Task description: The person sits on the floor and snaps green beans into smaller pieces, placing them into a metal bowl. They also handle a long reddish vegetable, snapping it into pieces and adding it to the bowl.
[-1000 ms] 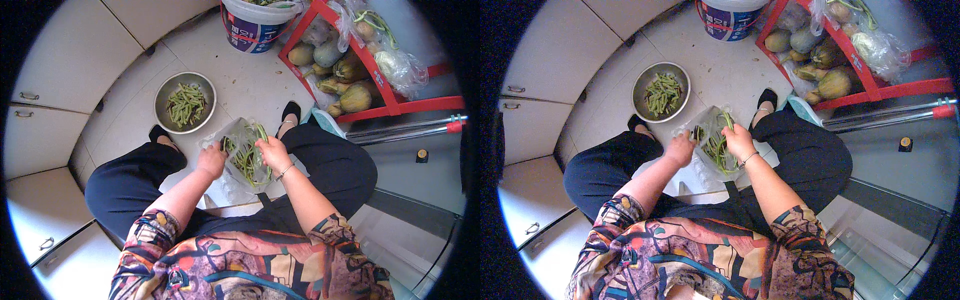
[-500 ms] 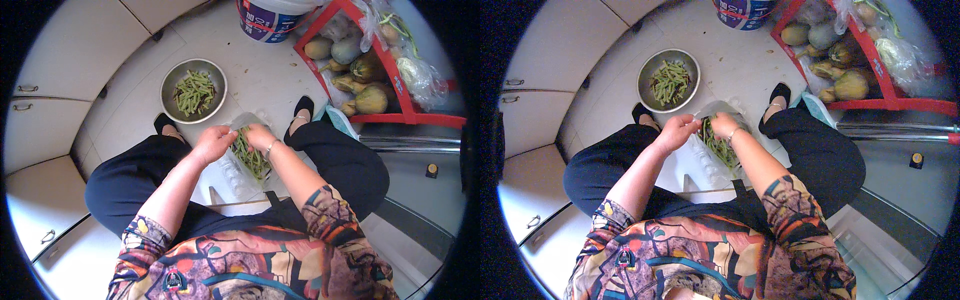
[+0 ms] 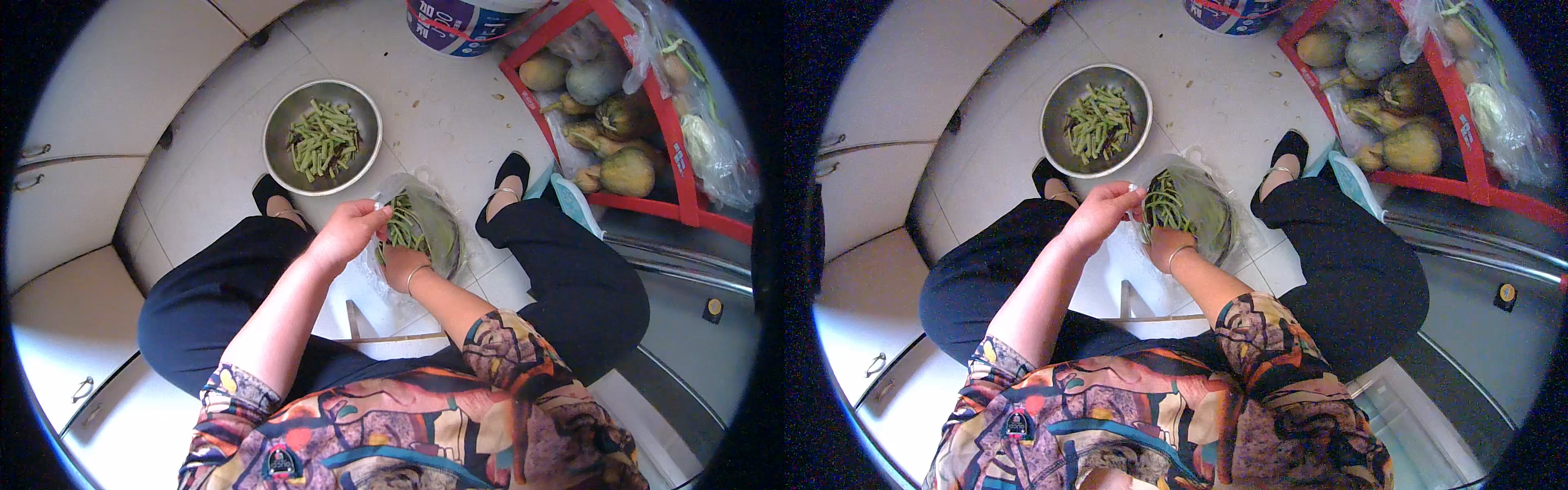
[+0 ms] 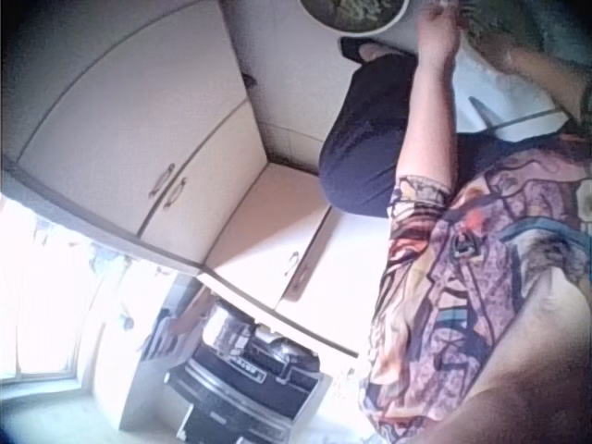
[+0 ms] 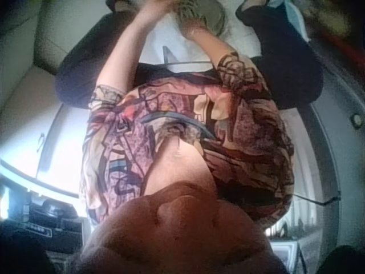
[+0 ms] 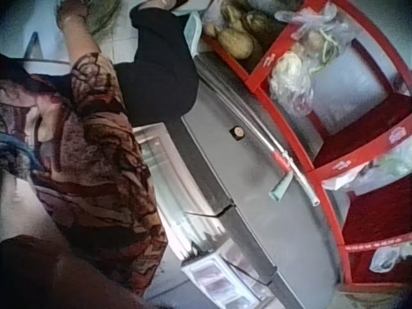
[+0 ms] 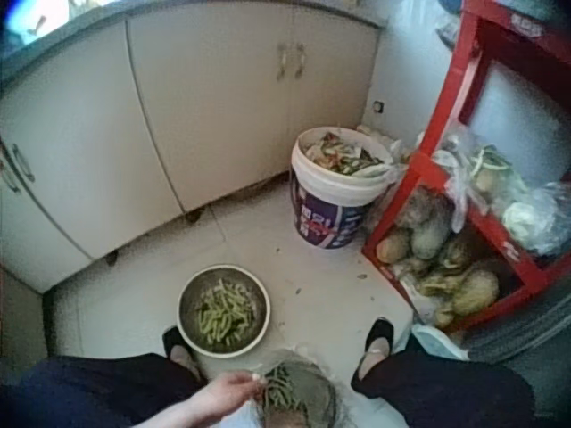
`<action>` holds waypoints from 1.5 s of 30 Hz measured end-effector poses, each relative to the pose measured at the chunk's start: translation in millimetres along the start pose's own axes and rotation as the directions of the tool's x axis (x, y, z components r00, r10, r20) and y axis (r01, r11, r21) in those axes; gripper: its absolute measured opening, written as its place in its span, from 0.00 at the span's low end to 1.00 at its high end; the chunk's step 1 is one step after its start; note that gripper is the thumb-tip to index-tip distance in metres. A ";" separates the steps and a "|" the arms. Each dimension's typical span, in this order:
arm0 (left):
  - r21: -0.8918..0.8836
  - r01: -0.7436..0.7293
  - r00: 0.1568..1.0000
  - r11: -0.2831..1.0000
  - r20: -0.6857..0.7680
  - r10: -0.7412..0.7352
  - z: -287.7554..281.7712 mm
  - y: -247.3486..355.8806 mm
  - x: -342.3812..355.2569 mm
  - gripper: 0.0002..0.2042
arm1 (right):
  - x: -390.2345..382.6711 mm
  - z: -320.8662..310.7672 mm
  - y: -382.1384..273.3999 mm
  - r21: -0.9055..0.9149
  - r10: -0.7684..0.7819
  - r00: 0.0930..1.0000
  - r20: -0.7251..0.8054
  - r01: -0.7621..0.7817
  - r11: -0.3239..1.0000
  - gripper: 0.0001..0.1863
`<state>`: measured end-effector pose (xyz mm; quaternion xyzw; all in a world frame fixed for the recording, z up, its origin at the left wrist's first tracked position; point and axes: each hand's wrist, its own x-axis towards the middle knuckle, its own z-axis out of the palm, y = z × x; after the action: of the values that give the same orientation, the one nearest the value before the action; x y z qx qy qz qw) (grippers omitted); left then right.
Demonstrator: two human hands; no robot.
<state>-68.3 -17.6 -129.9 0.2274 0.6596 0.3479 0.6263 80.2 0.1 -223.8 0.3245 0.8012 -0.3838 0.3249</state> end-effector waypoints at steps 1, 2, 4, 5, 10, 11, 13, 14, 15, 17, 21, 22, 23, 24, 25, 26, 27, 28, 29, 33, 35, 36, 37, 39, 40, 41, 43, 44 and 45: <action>0.002 0.003 1.000 1.000 -0.001 -0.003 1.0 1.2 0.7 0.13 | 7.7 0.5 6.0 0.158 -0.011 0.997 0.072 -0.001 0.987 0.26; 0.004 0.004 1.000 1.000 -0.005 -0.004 0.3 2.6 1.3 0.14 | 15.7 -4.7 11.4 0.311 -0.034 0.990 0.139 -0.011 0.950 0.27; 0.007 0.007 1.000 1.000 -0.016 -0.007 -2.0 6.0 1.6 0.14 | 15.5 -3.7 22.9 0.638 0.095 0.987 0.133 -0.159 0.753 0.26; 0.004 0.008 1.000 1.000 -0.028 -0.008 -3.8 7.5 0.7 0.14 | 4.0 -9.5 23.8 0.791 0.264 0.959 0.101 -0.239 0.564 0.25; 0.037 0.044 0.998 0.998 -0.051 -0.042 -5.9 7.6 1.7 0.14 | 16.7 8.8 101.4 0.340 0.426 0.708 -0.564 -0.271 0.901 0.18; 0.051 0.055 0.997 0.997 -0.058 -0.052 -3.7 10.5 1.6 0.15 | 16.7 6.5 109.3 0.355 0.447 0.678 -0.583 -0.282 0.891 0.17; 0.065 0.065 0.996 0.996 -0.059 -0.061 -1.1 12.1 2.0 0.15 | 17.7 7.4 118.2 0.382 0.490 0.657 -0.572 -0.315 0.869 0.15; 0.065 0.064 0.997 0.996 -0.057 -0.060 -0.7 10.8 2.2 0.15 | 9.5 -0.8 109.6 0.394 0.510 0.668 -0.543 -0.334 0.856 0.14; 0.066 0.063 0.997 0.996 -0.055 -0.059 -0.2 9.3 2.6 0.15 | 4.9 -5.3 104.4 0.404 0.529 0.677 -0.512 -0.353 0.844 0.13; 0.022 0.053 0.998 0.998 -0.042 -0.052 2.3 6.1 4.3 0.14 | 4.4 -4.9 103.9 0.405 0.515 0.711 -0.479 -0.342 0.848 0.13; 0.002 0.035 0.999 0.999 0.010 -0.035 6.9 9.9 3.2 0.14 | 9.0 1.5 107.2 0.304 0.452 0.711 -0.539 -0.336 0.891 0.13; -0.020 0.025 1.000 1.000 0.015 -0.024 7.9 8.4 4.4 0.13 | 10.9 1.9 110.2 0.321 0.454 0.756 -0.472 -0.332 0.887 0.15; -0.043 0.014 1.000 0.999 0.017 -0.014 8.6 6.2 5.4 0.13 | 12.2 -3.2 110.0 0.336 0.448 0.798 -0.402 -0.327 0.883 0.16; -0.066 0.004 1.000 0.998 0.018 -0.002 9.2 4.7 5.9 0.13 | 13.6 -8.7 109.8 0.350 0.439 0.836 -0.330 -0.323 0.879 0.18; -0.075 -0.006 1.000 0.997 0.022 0.008 10.0 3.6 6.1 0.13 | 13.2 -16.1 112.2 0.392 0.418 0.888 -0.189 -0.322 0.862 0.19; -0.083 -0.017 0.999 0.996 0.029 0.020 11.4 4.3 6.4 0.13 | 16.1 -18.2 116.9 0.504 0.385 0.920 -0.075 -0.298 0.810 0.19; -0.091 -0.028 0.999 0.995 0.036 0.031 12.3 4.8 6.6 0.13 | 18.5 -19.8 121.3 0.609 0.332 0.943 0.034 -0.283 0.741 0.19; -0.096 -0.009 0.999 0.995 0.035 0.013 12.6 3.0 7.7 0.13 | 19.8 -17.4 123.2 0.719 0.342 0.932 0.125 -0.322 0.615 0.19; -0.099 0.010 0.999 0.995 0.033 -0.007 12.2 1.6 8.8 0.13 | 19.4 -18.4 120.0 0.801 0.345 0.914 0.215 -0.367 0.472 0.20; -0.159 0.064 0.997 0.985 0.048 -0.057 10.9 3.8 7.3 0.12 | 24.6 -16.7 118.1 0.317 0.272 0.962 0.013 -0.262 0.912 0.21; -0.175 0.079 0.996 0.981 0.043 -0.072 11.0 4.5 6.3 0.12 | 17.7 -9.0 109.6 0.353 0.315 0.934 -0.166 -0.242 0.904 0.19; -0.184 0.086 0.996 0.979 0.041 -0.080 11.1 4.6 6.0 0.11 | 14.6 -5.3 106.3 0.369 0.335 0.907 -0.253 -0.230 0.901 0.19; -0.192 0.085 0.996 0.978 0.045 -0.078 11.3 4.4 5.6 0.11 | 14.4 -2.7 103.5 0.381 0.301 0.926 -0.228 -0.200 0.903 0.19; -0.210 0.085 0.996 0.974 0.056 -0.075 12.3 3.9 5.3 0.11 | 13.8 0.1 100.1 0.406 0.233 0.956 -0.177 -0.145 0.903 0.19; -0.210 0.085 0.996 0.974 0.051 -0.076 12.9 4.0 5.5 0.11 | 14.0 -3.2 102.2 0.485 0.229 0.971 -0.067 -0.169 0.858 0.18; -0.209 0.087 0.996 0.974 0.046 -0.079 13.0 3.8 5.3 0.11 | 13.1 -11.6 102.6 0.557 0.214 0.976 0.043 -0.201 0.806 0.18; -0.207 0.095 0.995 0.974 0.041 -0.089 12.5 3.8 5.1 0.11 | 20.0 -9.1 112.7 0.685 0.183 0.966 0.182 -0.258 0.682 0.17; -0.207 0.102 0.995 0.973 0.042 -0.095 12.4 4.4 5.4 0.11 | 22.2 -5.7 114.6 0.763 0.206 0.959 0.192 -0.279 0.583 0.17; -0.207 0.108 0.994 0.972 0.043 -0.102 12.6 4.6 5.5 0.11 | 24.2 -2.4 116.7 0.829 0.228 0.952 0.205 -0.293 0.476 0.17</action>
<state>-57.1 -8.3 -129.8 0.1307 0.6205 0.3779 0.6746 155.4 66.4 -288.4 0.5463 0.4401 -0.6825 0.2051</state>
